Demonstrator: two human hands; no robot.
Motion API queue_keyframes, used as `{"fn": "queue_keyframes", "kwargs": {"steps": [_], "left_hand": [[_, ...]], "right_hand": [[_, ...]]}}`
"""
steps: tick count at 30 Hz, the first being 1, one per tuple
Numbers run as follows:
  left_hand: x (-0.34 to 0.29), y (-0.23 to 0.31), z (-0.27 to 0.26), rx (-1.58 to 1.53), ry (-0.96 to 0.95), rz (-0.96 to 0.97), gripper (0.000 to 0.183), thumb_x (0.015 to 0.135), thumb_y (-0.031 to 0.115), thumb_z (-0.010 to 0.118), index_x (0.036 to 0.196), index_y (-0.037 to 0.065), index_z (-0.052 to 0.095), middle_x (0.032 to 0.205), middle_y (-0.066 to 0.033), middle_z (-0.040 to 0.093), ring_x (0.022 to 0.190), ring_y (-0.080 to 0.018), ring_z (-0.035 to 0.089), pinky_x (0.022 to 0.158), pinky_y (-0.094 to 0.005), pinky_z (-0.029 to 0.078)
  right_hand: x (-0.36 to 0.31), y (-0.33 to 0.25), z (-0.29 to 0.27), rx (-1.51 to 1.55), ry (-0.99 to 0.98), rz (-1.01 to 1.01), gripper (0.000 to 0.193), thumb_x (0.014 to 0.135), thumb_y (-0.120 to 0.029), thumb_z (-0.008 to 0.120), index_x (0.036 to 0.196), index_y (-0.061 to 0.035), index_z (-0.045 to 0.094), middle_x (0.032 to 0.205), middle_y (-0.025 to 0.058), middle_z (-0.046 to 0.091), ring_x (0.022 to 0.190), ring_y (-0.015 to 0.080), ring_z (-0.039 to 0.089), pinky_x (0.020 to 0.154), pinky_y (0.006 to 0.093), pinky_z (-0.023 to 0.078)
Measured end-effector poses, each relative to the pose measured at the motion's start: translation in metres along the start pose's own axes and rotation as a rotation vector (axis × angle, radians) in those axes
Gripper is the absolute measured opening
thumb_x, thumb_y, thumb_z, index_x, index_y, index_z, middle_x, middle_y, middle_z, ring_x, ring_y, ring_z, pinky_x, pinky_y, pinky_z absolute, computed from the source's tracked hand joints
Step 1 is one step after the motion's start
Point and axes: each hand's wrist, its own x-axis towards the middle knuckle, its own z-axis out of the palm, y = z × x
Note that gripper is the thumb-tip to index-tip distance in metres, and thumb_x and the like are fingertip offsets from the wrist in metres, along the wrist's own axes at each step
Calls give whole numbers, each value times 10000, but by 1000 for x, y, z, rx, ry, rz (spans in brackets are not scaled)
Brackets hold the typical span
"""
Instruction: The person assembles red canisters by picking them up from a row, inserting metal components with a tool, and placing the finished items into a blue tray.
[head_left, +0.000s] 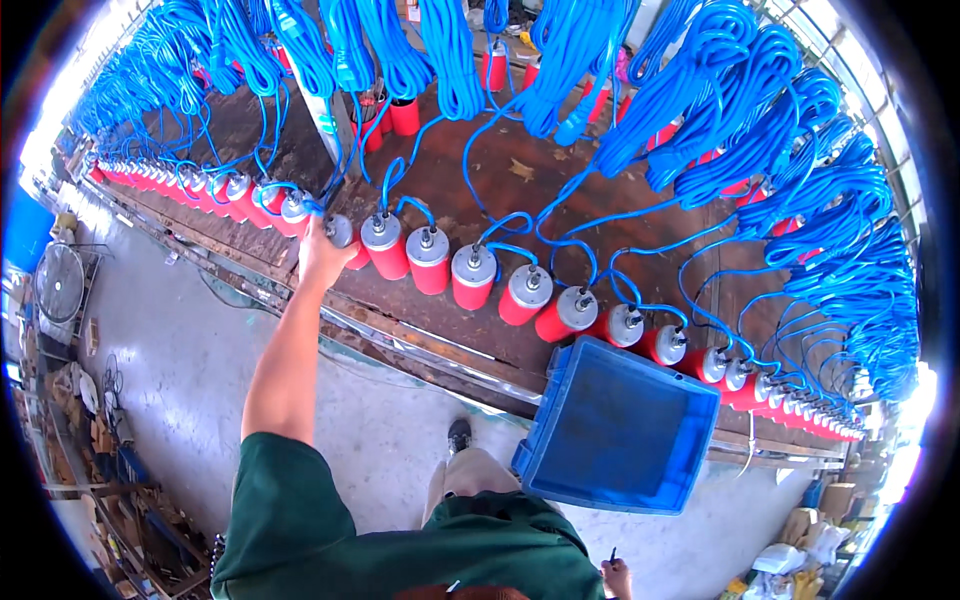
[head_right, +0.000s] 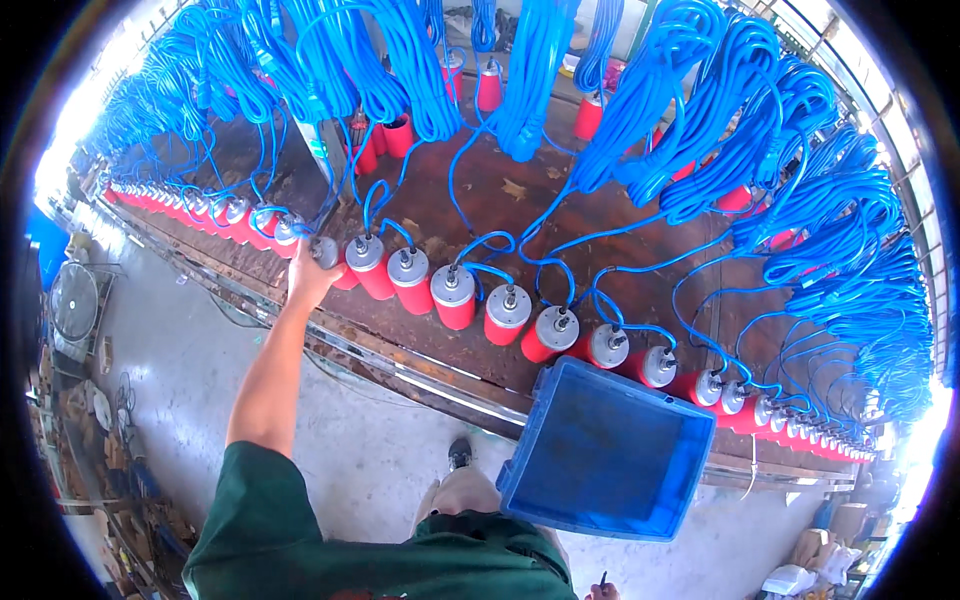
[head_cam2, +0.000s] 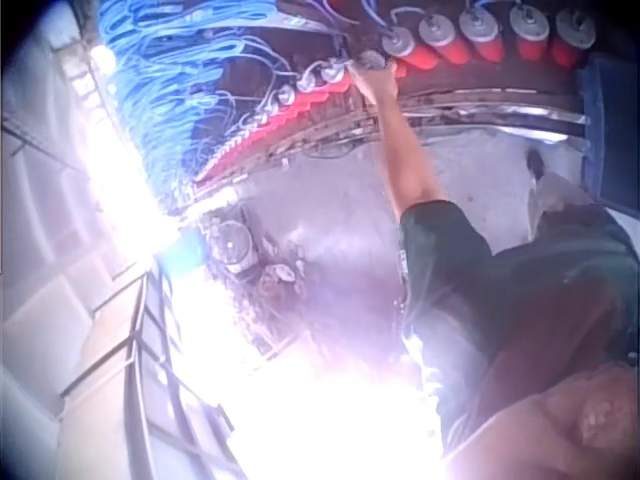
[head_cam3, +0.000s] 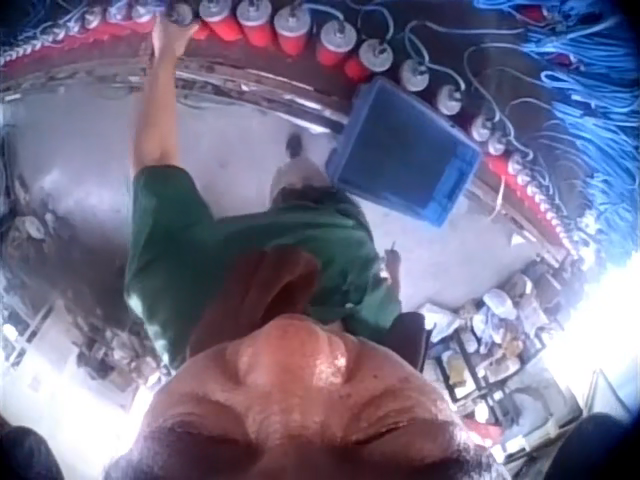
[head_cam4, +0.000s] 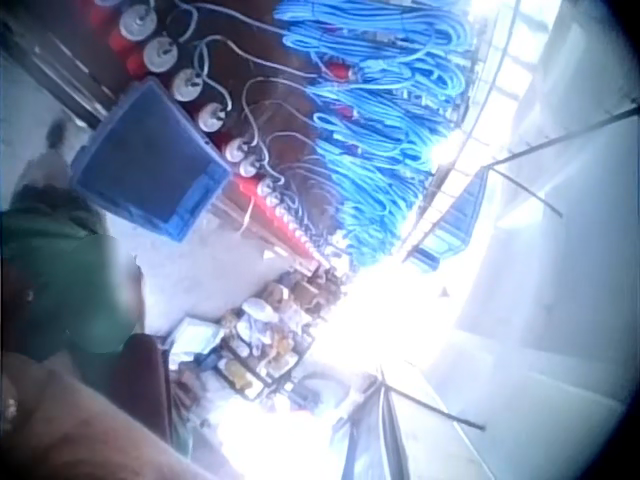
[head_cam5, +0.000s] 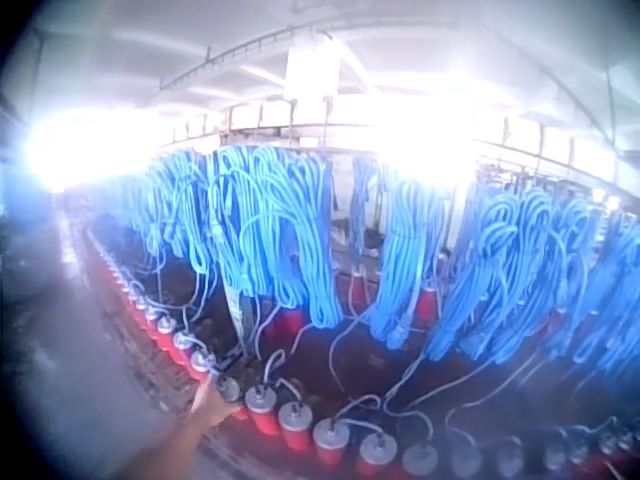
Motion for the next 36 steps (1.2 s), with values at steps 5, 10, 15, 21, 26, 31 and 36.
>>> {"fn": "queue_keyframes", "kwargs": {"steps": [5,10,15,21,26,31,36], "left_hand": [[-75,-12,-1,-203,347,-27,773,705,193,999,1352,37,607,1232,-155,718,1108,-303,687,1011,-427,533],[-173,28,-36,-341,301,-99,737,748,132,978,1361,25,584,1217,-115,705,1061,-229,686,961,-392,564],[-269,94,-69,-924,98,-366,628,834,58,881,1371,41,555,1223,-143,716,993,-280,778,785,-474,712],[-328,157,-26,-1118,-208,-446,530,938,345,804,1311,5,645,1187,-164,765,989,-313,795,767,-443,711],[-336,196,36,-1108,-256,-600,509,966,342,760,1329,11,629,1203,-149,762,1032,-309,783,822,-480,687],[-338,215,63,-1059,-331,-645,522,982,378,729,1336,9,625,1195,-178,760,1034,-325,783,821,-454,682],[-338,220,75,-1025,-320,-671,607,1018,482,647,1397,10,596,1306,-189,731,1163,-346,747,911,-489,659]], "right_hand": [[25,27,2,-65,12,34,189,1002,-240,684,1001,-53,657,820,138,638,730,313,651,620,460,537],[22,-14,-15,576,-111,281,182,952,15,623,1115,38,700,876,114,704,729,217,713,596,335,586],[17,-131,-99,-261,-294,120,359,958,-164,655,1298,-57,694,868,143,805,799,274,813,757,396,635],[-8,-268,-192,-231,-220,-113,232,960,-70,768,1125,-16,615,880,127,787,798,220,790,670,378,594],[3,-325,-202,199,-87,-200,203,956,-44,774,1147,23,758,901,81,714,741,141,705,671,303,561],[40,-335,-170,379,-93,-336,223,1024,-18,678,1236,24,730,953,69,706,777,150,708,727,305,579],[72,-352,-150,614,-167,-434,273,1063,5,601,1322,14,687,982,91,715,848,186,753,803,299,597]]}}
